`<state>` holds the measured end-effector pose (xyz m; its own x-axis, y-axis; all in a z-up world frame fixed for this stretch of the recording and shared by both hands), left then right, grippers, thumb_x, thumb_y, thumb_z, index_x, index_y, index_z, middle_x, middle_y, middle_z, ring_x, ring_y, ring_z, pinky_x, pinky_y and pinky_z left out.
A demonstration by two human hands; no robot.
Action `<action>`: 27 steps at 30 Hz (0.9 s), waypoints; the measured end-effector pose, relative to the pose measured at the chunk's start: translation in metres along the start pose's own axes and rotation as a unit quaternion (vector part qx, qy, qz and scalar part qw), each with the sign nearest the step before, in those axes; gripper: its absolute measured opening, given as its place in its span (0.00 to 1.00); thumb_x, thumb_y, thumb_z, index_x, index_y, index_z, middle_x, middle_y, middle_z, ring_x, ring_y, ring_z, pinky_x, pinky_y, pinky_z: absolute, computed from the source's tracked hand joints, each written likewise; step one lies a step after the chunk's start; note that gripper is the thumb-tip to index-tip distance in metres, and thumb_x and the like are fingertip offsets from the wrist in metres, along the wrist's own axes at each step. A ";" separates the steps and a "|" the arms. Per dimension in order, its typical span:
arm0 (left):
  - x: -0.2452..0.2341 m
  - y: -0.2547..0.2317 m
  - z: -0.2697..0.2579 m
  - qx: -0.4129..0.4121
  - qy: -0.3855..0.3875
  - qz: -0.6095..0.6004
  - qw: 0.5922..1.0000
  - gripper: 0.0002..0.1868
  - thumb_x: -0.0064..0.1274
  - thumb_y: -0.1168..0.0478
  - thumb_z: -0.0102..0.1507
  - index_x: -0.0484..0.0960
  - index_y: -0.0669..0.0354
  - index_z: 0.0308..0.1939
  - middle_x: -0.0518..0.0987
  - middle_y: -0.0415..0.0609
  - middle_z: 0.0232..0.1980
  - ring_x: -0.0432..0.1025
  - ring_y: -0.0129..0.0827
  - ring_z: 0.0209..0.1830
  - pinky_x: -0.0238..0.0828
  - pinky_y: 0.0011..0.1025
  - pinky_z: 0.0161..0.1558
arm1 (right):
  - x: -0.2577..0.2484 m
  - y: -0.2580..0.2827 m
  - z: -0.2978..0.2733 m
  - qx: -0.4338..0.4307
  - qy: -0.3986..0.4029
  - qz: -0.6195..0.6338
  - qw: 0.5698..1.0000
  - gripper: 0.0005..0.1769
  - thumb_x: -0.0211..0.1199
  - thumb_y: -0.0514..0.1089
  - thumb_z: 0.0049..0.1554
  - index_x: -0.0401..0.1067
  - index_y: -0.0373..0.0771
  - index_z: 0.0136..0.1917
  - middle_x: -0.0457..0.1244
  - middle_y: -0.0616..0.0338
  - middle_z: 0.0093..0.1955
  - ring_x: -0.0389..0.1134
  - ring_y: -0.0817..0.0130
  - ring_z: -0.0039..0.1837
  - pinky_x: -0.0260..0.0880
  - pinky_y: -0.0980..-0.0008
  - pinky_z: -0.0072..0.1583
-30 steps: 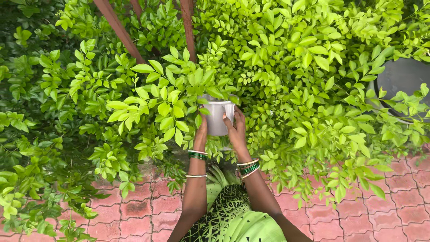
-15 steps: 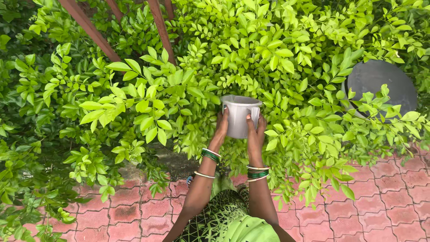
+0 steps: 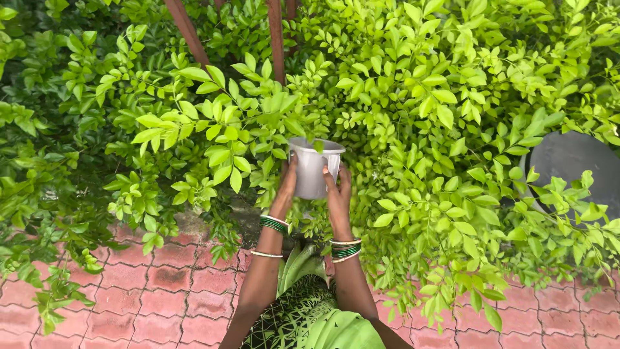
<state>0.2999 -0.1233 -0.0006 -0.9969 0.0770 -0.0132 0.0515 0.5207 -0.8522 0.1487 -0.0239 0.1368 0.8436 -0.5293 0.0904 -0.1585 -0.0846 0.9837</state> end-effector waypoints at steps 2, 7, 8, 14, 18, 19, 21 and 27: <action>-0.032 -0.005 -0.003 0.025 -0.016 -0.001 1.000 0.46 0.32 0.31 0.68 0.48 0.60 0.79 0.51 0.58 0.81 0.49 0.44 0.81 0.45 0.38 0.76 | 0.027 0.001 -0.003 -0.066 0.042 -0.006 0.997 0.28 0.63 0.51 0.60 0.68 0.33 0.68 0.58 0.51 0.71 0.60 0.60 0.70 0.60 0.63 0.69; -0.113 0.004 0.016 0.125 -0.077 -0.019 0.989 0.39 0.34 0.38 0.68 0.66 0.60 0.75 0.69 0.57 0.76 0.63 0.43 0.74 0.56 0.37 0.71 | 0.089 -0.011 -0.015 -0.072 0.097 -0.030 0.992 0.27 0.63 0.51 0.60 0.69 0.32 0.67 0.59 0.51 0.70 0.62 0.61 0.70 0.61 0.65 0.68; -0.128 0.010 0.016 0.102 -0.096 -0.006 0.990 0.40 0.34 0.36 0.68 0.63 0.58 0.75 0.67 0.55 0.76 0.62 0.42 0.74 0.56 0.36 0.70 | 0.100 -0.012 -0.019 -0.057 0.104 -0.034 0.992 0.28 0.64 0.51 0.60 0.68 0.33 0.68 0.59 0.52 0.69 0.62 0.62 0.68 0.63 0.66 0.67; -0.182 -0.011 0.017 0.135 -0.088 -0.020 0.987 0.46 0.39 0.33 0.67 0.53 0.63 0.77 0.56 0.58 0.79 0.52 0.44 0.78 0.49 0.38 0.73 | 0.153 -0.010 -0.042 -0.083 0.141 -0.018 0.986 0.23 0.63 0.47 0.62 0.69 0.32 0.66 0.58 0.54 0.71 0.62 0.66 0.69 0.64 0.67 0.66; -0.194 -0.033 0.019 0.117 -0.058 -0.030 0.991 0.51 0.35 0.29 0.65 0.52 0.65 0.79 0.55 0.60 0.81 0.49 0.45 0.81 0.43 0.37 0.75 | 0.179 -0.033 -0.046 0.003 0.133 0.018 0.991 0.28 0.63 0.45 0.61 0.66 0.34 0.72 0.62 0.53 0.68 0.62 0.66 0.60 0.63 0.65 0.57; -0.198 -0.039 0.019 0.117 -0.054 -0.029 0.991 0.51 0.35 0.29 0.65 0.52 0.65 0.79 0.55 0.60 0.81 0.49 0.45 0.81 0.43 0.37 0.75 | 0.184 -0.037 -0.049 0.000 0.106 0.060 0.993 0.31 0.63 0.44 0.60 0.61 0.36 0.73 0.60 0.55 0.70 0.62 0.68 0.64 0.63 0.67 0.62; -0.204 -0.050 0.019 0.120 0.000 -0.048 0.992 0.52 0.35 0.28 0.64 0.52 0.66 0.78 0.57 0.61 0.81 0.51 0.47 0.81 0.46 0.38 0.75 | 0.197 -0.047 -0.051 -0.003 0.074 0.104 0.992 0.34 0.63 0.43 0.60 0.56 0.38 0.75 0.58 0.56 0.71 0.62 0.69 0.68 0.63 0.69 0.67; -0.244 -0.080 0.022 0.139 0.054 0.011 0.989 0.52 0.32 0.28 0.66 0.47 0.65 0.79 0.47 0.59 0.83 0.42 0.46 0.83 0.39 0.38 0.77 | 0.237 -0.058 -0.066 -0.110 -0.015 -0.076 0.991 0.41 0.65 0.50 0.65 0.49 0.30 0.80 0.42 0.40 0.84 0.42 0.54 0.83 0.43 0.59 0.77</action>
<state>0.5375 -0.2021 0.0594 -0.9830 0.1833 0.0100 0.0396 0.2649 -0.9635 0.3918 -0.0884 0.1118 0.8328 -0.5500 -0.0626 0.0881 0.0199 0.9959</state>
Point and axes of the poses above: each hand's wrist, its own z-axis towards the middle knuckle, its own x-axis out of the palm, y = z × x, the point moved 4 cm from there along z, towards the middle knuckle
